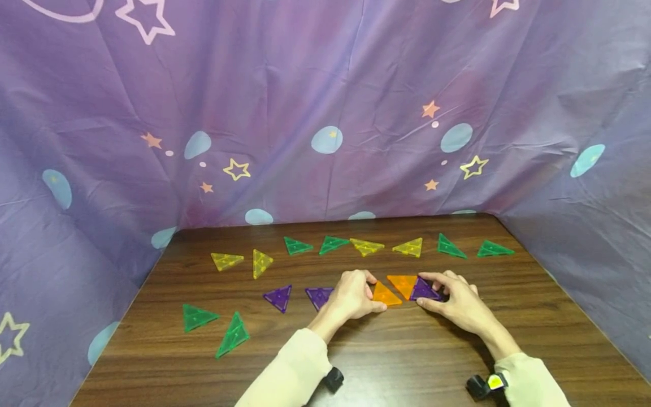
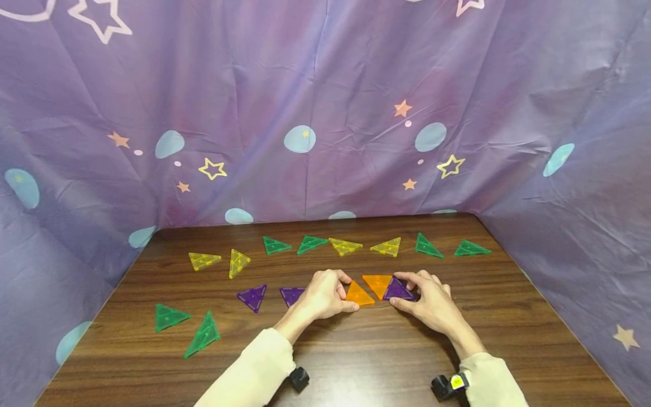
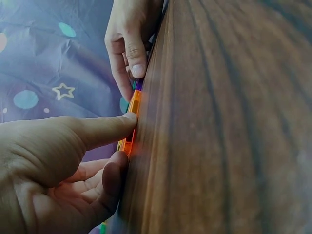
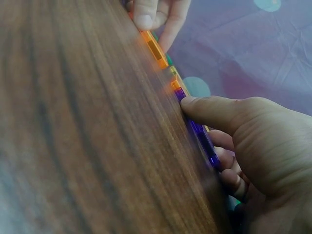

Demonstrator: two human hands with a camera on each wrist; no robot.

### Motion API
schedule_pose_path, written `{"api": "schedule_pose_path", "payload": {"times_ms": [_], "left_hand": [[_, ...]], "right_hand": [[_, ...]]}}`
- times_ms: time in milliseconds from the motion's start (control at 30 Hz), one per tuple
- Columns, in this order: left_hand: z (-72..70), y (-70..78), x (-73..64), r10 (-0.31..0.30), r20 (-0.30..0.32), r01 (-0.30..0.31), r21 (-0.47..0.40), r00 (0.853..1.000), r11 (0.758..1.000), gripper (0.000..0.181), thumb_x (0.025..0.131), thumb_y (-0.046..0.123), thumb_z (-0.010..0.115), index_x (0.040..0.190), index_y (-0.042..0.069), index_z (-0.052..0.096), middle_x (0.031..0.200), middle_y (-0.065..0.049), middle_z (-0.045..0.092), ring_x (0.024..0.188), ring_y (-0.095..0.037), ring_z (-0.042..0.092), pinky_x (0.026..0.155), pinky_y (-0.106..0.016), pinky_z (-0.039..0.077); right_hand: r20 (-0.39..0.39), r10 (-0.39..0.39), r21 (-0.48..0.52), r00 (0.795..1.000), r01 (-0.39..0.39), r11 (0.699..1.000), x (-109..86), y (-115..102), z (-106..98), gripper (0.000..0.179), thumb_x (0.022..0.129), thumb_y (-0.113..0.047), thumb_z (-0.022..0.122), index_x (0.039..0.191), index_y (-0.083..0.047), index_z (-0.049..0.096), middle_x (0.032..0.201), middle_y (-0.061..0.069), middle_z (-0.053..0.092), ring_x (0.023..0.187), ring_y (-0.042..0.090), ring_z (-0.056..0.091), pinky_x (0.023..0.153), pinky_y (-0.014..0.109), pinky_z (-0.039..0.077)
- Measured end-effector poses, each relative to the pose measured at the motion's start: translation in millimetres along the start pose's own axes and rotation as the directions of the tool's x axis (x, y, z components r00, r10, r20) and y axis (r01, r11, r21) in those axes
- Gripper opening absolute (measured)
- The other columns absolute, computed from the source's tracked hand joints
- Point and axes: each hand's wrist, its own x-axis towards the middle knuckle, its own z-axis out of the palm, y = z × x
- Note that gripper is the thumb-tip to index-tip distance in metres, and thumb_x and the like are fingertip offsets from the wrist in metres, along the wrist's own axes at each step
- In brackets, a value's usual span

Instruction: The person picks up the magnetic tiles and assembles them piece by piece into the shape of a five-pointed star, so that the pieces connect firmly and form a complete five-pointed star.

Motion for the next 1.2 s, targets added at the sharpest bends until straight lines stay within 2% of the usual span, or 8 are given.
{"api": "schedule_pose_path", "payload": {"times_ms": [233, 467, 700, 1033, 1200], "left_hand": [[2.3, 2.9, -0.1, 0.029, -0.036, -0.029, 0.016, 0.999, 0.999, 0.065, 0.071, 0.045, 0.107, 0.122, 0.016, 0.081, 0.065, 0.027, 0.059, 0.072, 0.004, 0.06, 0.088, -0.022, 0.06], [-3.1, 16.4, -5.0, -0.005, -0.019, 0.005, 0.014, 1.0, 1.0, 0.06, 0.074, 0.043, 0.106, 0.123, 0.018, 0.081, 0.071, 0.022, 0.064, 0.072, 0.002, 0.06, 0.081, -0.02, 0.057], [2.5, 11.1, 1.0, 0.01, -0.019, -0.01, 0.0, 1.0, 1.0, 0.061, 0.074, 0.041, 0.107, 0.124, 0.018, 0.08, 0.068, 0.022, 0.059, 0.069, -0.001, 0.058, 0.08, -0.024, 0.057], [3.2, 11.5, 1.9, 0.006, -0.012, -0.006, -0.005, 1.0, 1.0, 0.059, 0.077, 0.039, 0.105, 0.125, 0.017, 0.08, 0.07, 0.022, 0.06, 0.069, 0.003, 0.057, 0.077, -0.019, 0.056], [4.6, 9.0, 2.6, 0.005, -0.008, -0.005, -0.01, 1.0, 1.0, 0.064, 0.075, 0.042, 0.106, 0.127, 0.017, 0.08, 0.071, 0.022, 0.062, 0.069, 0.004, 0.059, 0.078, -0.019, 0.057]], "right_hand": [[-0.003, -0.006, -0.01, 1.0, 0.006, 1.0, -0.4, -1.8, 0.0, 0.059, 0.092, -0.037, 0.092, 0.143, -0.013, 0.073, 0.105, -0.002, 0.063, 0.097, 0.02, 0.052, 0.084, 0.045, 0.028], [0.005, -0.004, -0.001, 1.0, 0.004, 1.0, -1.1, -2.2, 1.7, 0.058, 0.092, -0.038, 0.092, 0.142, -0.015, 0.074, 0.105, -0.002, 0.063, 0.097, 0.02, 0.052, 0.083, 0.045, 0.028], [0.004, -0.006, -0.008, 1.0, 0.006, 1.0, 0.0, -1.1, -0.3, 0.057, 0.092, -0.037, 0.093, 0.142, -0.015, 0.074, 0.105, -0.001, 0.063, 0.097, 0.021, 0.052, 0.084, 0.045, 0.027], [-0.002, -0.004, -0.016, 1.0, 0.004, 1.0, 0.8, -1.1, -0.3, 0.057, 0.092, -0.039, 0.093, 0.141, -0.017, 0.075, 0.102, -0.003, 0.061, 0.095, 0.02, 0.05, 0.083, 0.045, 0.027], [-0.005, 0.0, -0.015, 1.0, 0.0, 1.0, -0.2, -2.0, -0.1, 0.056, 0.092, -0.039, 0.093, 0.14, -0.017, 0.075, 0.102, -0.003, 0.061, 0.095, 0.02, 0.05, 0.083, 0.045, 0.027]]}}
